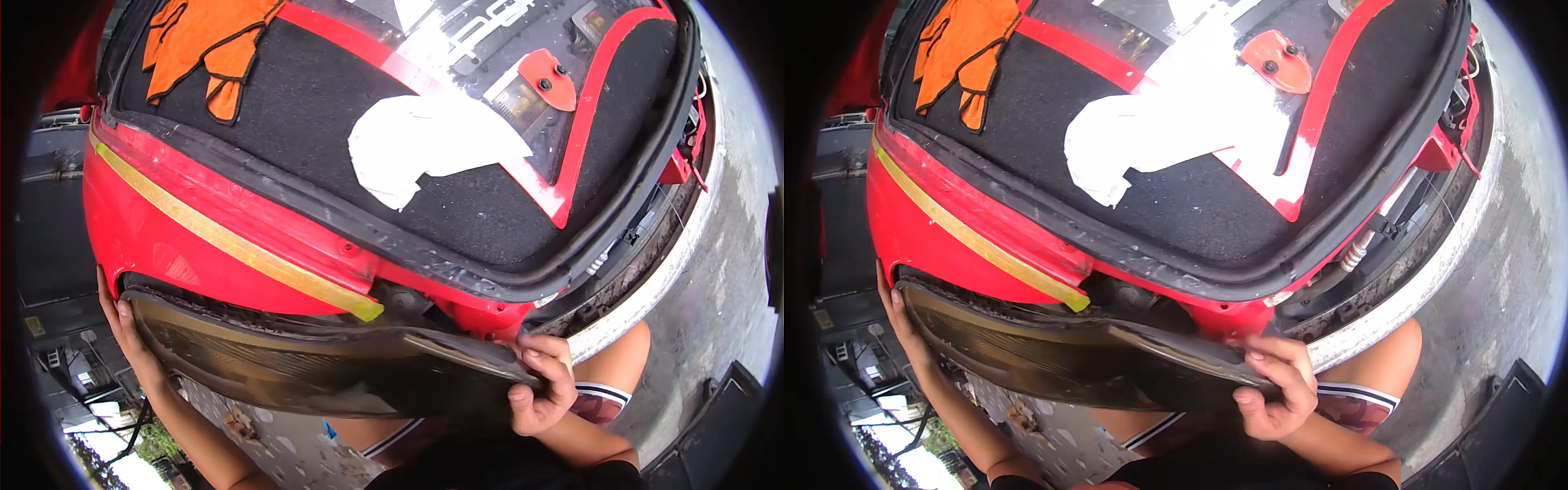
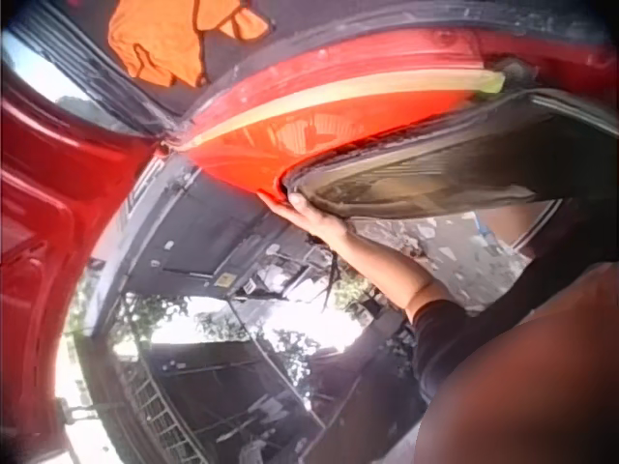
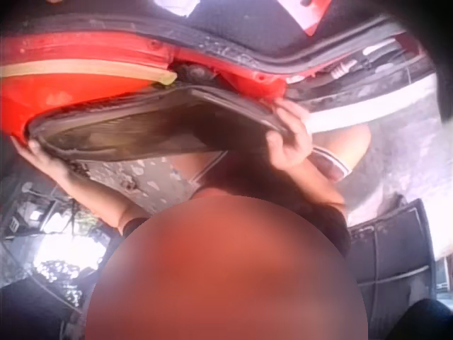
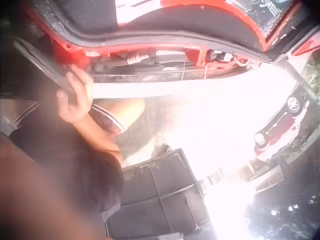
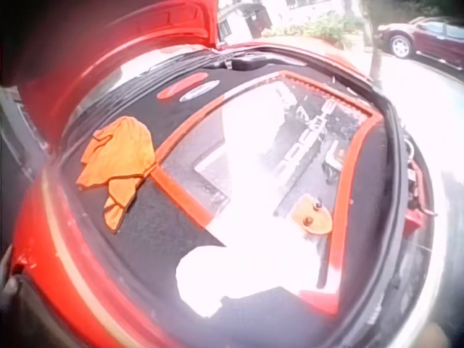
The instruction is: The person installs a headlight onto a red car. They repeatedly position and adjust the headlight into the front housing, then use a socket wrench to tighten bolts securing it in place.
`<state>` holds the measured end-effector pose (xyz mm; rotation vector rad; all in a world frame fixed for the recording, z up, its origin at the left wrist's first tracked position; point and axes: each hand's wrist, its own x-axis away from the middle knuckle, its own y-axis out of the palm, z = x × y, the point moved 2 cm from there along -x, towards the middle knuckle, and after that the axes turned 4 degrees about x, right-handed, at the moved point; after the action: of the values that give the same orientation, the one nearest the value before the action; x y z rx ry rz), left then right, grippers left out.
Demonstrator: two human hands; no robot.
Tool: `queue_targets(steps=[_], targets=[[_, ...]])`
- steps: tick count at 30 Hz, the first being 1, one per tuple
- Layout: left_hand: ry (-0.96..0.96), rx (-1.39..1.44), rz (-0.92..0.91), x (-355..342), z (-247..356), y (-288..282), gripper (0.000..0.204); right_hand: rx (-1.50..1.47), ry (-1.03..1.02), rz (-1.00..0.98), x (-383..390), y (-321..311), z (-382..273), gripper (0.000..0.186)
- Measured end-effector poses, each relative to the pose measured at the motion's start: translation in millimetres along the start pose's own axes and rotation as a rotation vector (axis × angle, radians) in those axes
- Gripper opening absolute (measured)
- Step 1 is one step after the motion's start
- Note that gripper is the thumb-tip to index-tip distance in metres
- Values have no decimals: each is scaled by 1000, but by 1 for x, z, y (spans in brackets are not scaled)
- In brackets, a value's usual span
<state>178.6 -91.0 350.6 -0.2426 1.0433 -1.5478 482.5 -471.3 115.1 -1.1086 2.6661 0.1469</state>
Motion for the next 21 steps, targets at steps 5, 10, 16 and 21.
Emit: queue_targets(steps=[5, 10, 16, 21], targets=[[-149, 15, 31, 3, 19, -5, 82, -125, 20, -314, -43, -12, -8, 46], [-140, -17, 118, 8, 29, 10, 78, -81, 31, -272, -45, -6, -5, 69], [-182, 23, 142, 16, 32, 21, 76, -94, 81, -301, -42, -16, -3, 73], [-184, 63, 128, 5, 18, 3, 71, -103, 95, -411, -47, -10, -6, 73]])
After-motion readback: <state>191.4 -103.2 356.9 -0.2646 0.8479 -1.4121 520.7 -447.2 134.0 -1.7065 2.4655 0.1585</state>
